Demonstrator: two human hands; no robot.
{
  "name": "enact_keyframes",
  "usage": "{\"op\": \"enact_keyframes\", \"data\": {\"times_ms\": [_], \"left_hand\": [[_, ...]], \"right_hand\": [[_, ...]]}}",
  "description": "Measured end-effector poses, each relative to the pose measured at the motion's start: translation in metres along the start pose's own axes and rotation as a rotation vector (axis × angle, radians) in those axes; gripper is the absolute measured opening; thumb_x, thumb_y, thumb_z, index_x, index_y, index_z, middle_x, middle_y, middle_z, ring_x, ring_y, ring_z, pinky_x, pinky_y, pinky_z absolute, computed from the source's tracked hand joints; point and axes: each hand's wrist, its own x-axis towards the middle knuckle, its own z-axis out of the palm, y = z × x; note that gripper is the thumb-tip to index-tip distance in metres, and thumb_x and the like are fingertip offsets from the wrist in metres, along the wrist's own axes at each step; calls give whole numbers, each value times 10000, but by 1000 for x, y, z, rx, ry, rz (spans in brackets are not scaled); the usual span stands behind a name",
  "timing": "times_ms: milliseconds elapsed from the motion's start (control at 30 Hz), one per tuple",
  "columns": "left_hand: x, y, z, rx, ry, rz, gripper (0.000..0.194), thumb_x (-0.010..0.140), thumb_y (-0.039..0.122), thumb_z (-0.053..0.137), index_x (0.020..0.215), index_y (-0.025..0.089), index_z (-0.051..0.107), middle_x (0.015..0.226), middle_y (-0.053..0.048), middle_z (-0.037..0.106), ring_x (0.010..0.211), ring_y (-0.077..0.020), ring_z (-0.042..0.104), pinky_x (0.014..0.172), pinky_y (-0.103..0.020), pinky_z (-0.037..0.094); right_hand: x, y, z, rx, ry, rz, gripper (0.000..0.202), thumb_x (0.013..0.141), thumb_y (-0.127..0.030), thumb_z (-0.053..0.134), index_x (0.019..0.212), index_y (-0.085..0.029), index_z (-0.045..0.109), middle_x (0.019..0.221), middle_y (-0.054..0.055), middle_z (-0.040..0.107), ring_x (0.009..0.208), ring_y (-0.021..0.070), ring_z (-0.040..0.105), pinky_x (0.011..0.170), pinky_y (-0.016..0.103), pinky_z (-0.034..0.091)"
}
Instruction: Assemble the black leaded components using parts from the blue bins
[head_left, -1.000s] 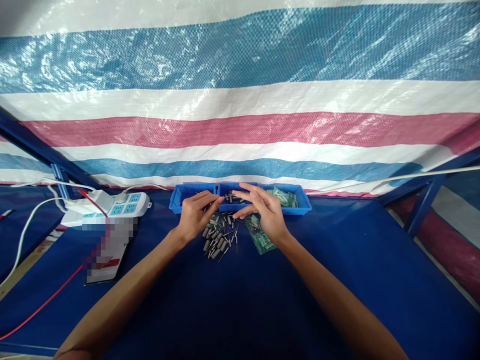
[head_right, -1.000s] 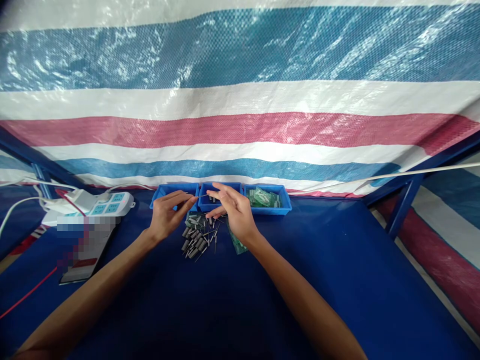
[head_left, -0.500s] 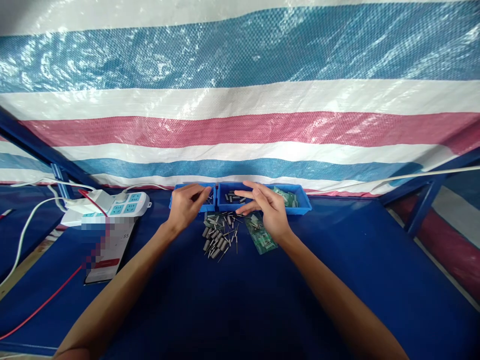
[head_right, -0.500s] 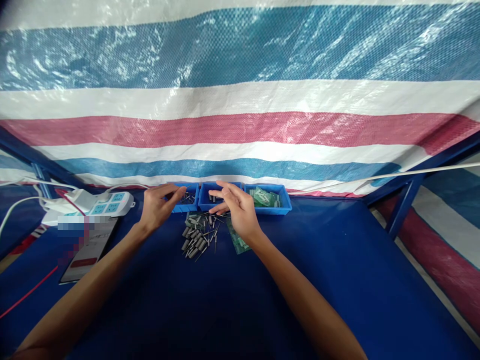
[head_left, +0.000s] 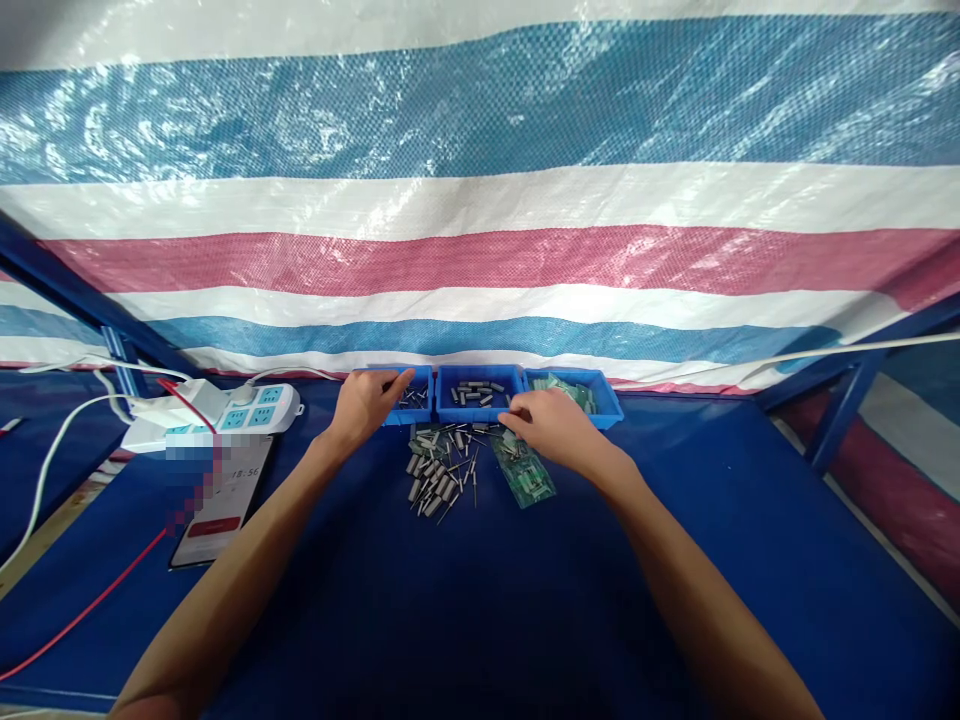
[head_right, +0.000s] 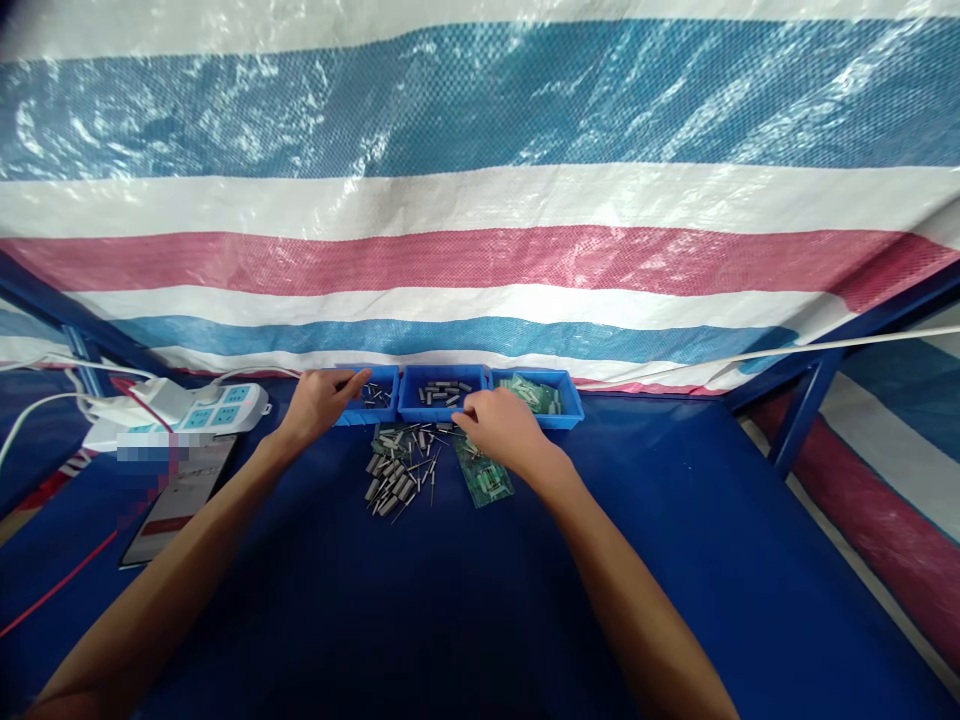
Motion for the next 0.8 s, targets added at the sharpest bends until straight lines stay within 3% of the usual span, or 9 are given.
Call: {"op": "enact_keyframes", "data": {"times_ms": [100, 233, 433, 533, 667, 733, 800], "left_hand": [[-1, 6, -2, -51, -18, 53, 489, 895, 422, 446, 530, 119, 566, 465, 16, 475, 485, -81, 423, 529, -219, 268], [-5, 15, -4, -120, -47, 72, 470, 895, 402, 458, 546, 112, 584, 486, 19, 502, 483, -70, 429, 525, -209, 286], [-9, 31, -8, -239, -89, 116, 460, 904, 397, 462, 564, 114, 587, 504, 25, 502, 491, -62, 419, 516, -198, 300], [-13, 37, -8, -372, -190, 74, 438, 903, 436, 459, 643, 126, 628, 511, 27, 498, 466, -62, 408, 483, -193, 306], [-18, 43, -1, -631, -410, -14, 358, 864, 483, 519, 920, 159, 661, 520, 33, 516, 449, -82, 466, 471, -193, 364], [-21, 45, 3, -702, -438, -52, 363, 835, 474, 573, 1025, 171, 637, 494, 45, 502, 436, -88, 475, 466, -193, 373], [-22, 45, 5, -741, -409, -66, 354, 822, 460, 599, 1010, 162, 632, 470, 52, 481, 419, -85, 460, 451, -189, 363]], "right_hand": [[-10, 4, 7, -293, -197, 150, 333, 761, -424, 676, 581, -148, 630, 629, 133, 645, 621, 257, 638, 552, 324, 459], [-29, 2, 24, -427, -375, 293, 422, 734, -549, 650, 729, -129, 692, 807, 184, 688, 742, 303, 673, 612, 341, 485], [-39, 2, 30, -437, -494, 242, 200, 819, -297, 574, 872, -133, 677, 894, 164, 678, 809, 282, 665, 626, 300, 450], [-31, -3, 19, -359, -409, 151, 233, 828, -379, 590, 823, -151, 631, 826, 117, 661, 760, 248, 634, 588, 264, 387], [-7, -18, 3, -95, -85, 31, 269, 874, -392, 530, 717, -174, 536, 632, 16, 576, 593, 153, 518, 528, 244, 288], [6, -24, 0, 71, 21, -46, 196, 860, -324, 540, 731, -178, 527, 642, -3, 575, 590, 137, 500, 541, 240, 301], [15, -28, 1, 217, 63, -108, 104, 824, -263, 569, 770, -177, 544, 689, -2, 605, 629, 139, 528, 573, 239, 340]]}}
